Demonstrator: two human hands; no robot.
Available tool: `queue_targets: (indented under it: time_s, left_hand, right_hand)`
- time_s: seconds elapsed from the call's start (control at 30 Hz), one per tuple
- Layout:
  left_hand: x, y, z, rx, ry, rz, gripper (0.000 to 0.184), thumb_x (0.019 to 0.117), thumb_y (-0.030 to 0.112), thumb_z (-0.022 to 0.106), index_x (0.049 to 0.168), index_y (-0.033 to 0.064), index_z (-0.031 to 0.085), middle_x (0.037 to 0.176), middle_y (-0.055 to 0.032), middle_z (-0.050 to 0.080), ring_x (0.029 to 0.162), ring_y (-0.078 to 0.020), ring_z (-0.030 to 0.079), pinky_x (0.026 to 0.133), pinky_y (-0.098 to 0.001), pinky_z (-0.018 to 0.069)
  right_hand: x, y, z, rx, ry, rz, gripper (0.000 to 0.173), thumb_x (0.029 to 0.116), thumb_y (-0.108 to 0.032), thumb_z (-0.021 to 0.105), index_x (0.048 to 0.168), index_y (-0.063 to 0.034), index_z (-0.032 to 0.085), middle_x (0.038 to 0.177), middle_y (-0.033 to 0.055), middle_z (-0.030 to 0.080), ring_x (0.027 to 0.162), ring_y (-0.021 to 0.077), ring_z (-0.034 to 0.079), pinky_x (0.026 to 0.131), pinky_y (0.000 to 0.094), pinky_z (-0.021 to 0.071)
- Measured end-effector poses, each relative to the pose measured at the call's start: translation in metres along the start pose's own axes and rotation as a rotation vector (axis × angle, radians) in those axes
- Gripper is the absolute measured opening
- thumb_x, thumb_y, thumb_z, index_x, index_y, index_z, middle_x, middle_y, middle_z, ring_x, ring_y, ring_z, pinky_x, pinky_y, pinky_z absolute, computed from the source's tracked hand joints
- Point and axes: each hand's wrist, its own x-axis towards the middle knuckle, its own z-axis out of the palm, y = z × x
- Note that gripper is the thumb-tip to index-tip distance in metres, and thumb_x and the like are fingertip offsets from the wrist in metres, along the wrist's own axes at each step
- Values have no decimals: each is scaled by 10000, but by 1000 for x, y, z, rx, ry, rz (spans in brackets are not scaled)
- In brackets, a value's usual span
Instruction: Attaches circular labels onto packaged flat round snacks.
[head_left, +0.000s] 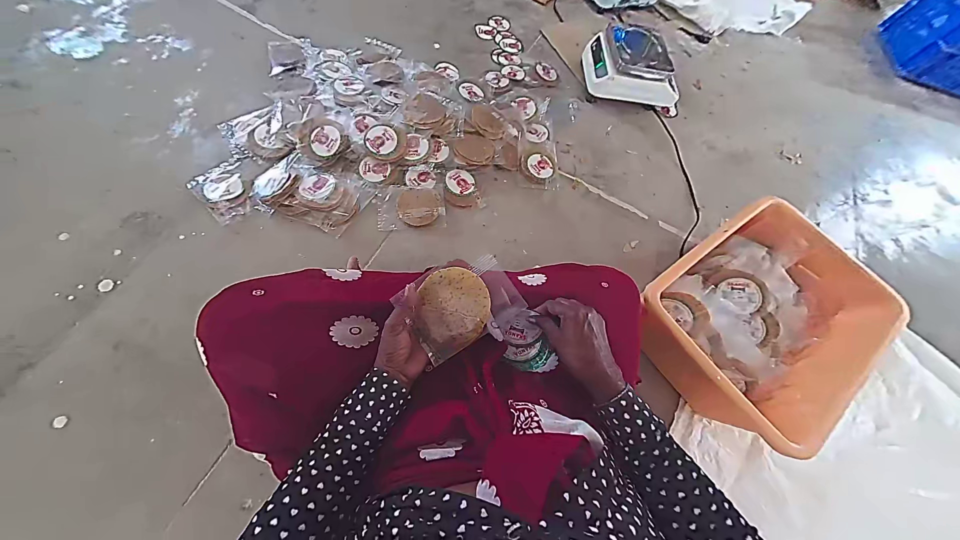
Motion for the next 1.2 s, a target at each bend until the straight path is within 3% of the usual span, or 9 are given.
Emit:
queue_targets:
  time_s: [0.13, 0.27, 0.43, 0.5, 0.57, 0.63, 0.73, 0.97, 1.2]
  left_hand:
    - [-1, -1, 1, 52, 49, 10, 432, 1088, 405, 377, 1399, 144, 524, 1288, -102, 646, 1178, -244, 639, 988, -474, 543]
    - [-1, -2, 1, 39, 28, 33, 406, 1084, 366, 412, 1386, 140, 561, 1289, -93, 654, 1176, -228, 641, 993, -450, 543]
    - [-2, -1, 3, 31, 41, 10, 376, 1076, 363, 438, 1346, 137, 570, 1247, -95, 667, 1144, -224, 656, 966, -443, 560]
    - [-2, -2, 3, 47, 60, 7, 380, 1084, 360, 426, 1348, 125, 565, 1239, -98, 667, 1137, -220, 656, 964, -435, 558]
    - [-2, -3, 3, 62, 70, 11, 379, 1087, 343, 413, 1347, 115, 568, 1231, -98, 666, 1130, -216, 656, 963, -424, 557]
    - [-2, -3, 2, 73, 63, 21, 372, 1089, 334, 412, 1346, 116, 569, 1236, -90, 668, 1138, -211, 653, 973, -422, 552]
    - [-2, -3, 3, 99, 56, 27, 369, 1084, 340, 429, 1351, 130, 574, 1243, -80, 670, 1148, -208, 653, 977, -425, 555]
    - [-3, -3, 5, 124, 48, 28, 378, 1089, 344, 393, 1350, 133, 566, 1226, -70, 676, 1138, -197, 660, 966, -419, 565]
    - [-3, -1, 7, 148, 37, 26, 401, 1104, 334, 312, 1349, 132, 557, 1190, -71, 690, 1100, -193, 680, 932, -410, 586]
  right_hand:
    - [-7, 3, -4, 69, 88, -3, 146, 958, -100, 690, 1081, -79, 764, 1012, 108, 747, 925, 267, 718, 833, 530, 566]
    - [-11, 8, -8, 144, 163, 72, 46, 932, -142, 735, 962, -108, 727, 826, 47, 690, 694, 179, 635, 643, 443, 515]
    - [-18, 19, -14, 255, 166, 2, 120, 962, -132, 693, 1046, -96, 771, 1138, 76, 703, 842, 133, 671, 731, 344, 573]
    - [-20, 15, -18, 312, 198, 38, 112, 951, -98, 700, 1048, -99, 757, 1063, 51, 702, 721, 82, 641, 610, 267, 552]
    - [-21, 11, -21, 361, 237, 75, 101, 920, -68, 734, 1018, -85, 717, 896, 21, 700, 583, 41, 592, 496, 219, 506]
    - [-21, 12, -23, 391, 253, 76, 99, 912, -75, 744, 1000, -80, 699, 824, -9, 691, 613, 22, 598, 551, 208, 510]
    - [-21, 20, -23, 399, 281, 58, 79, 929, -112, 739, 1002, -83, 737, 853, -8, 724, 673, 35, 637, 625, 240, 547]
    - [-20, 29, -28, 387, 339, 126, 90, 966, -141, 701, 1011, -70, 734, 917, 35, 689, 651, 68, 596, 609, 252, 525]
    - [-17, 31, -39, 519, 409, 244, 124, 1007, -176, 654, 1012, -55, 679, 727, -19, 615, 531, 30, 513, 518, 201, 460]
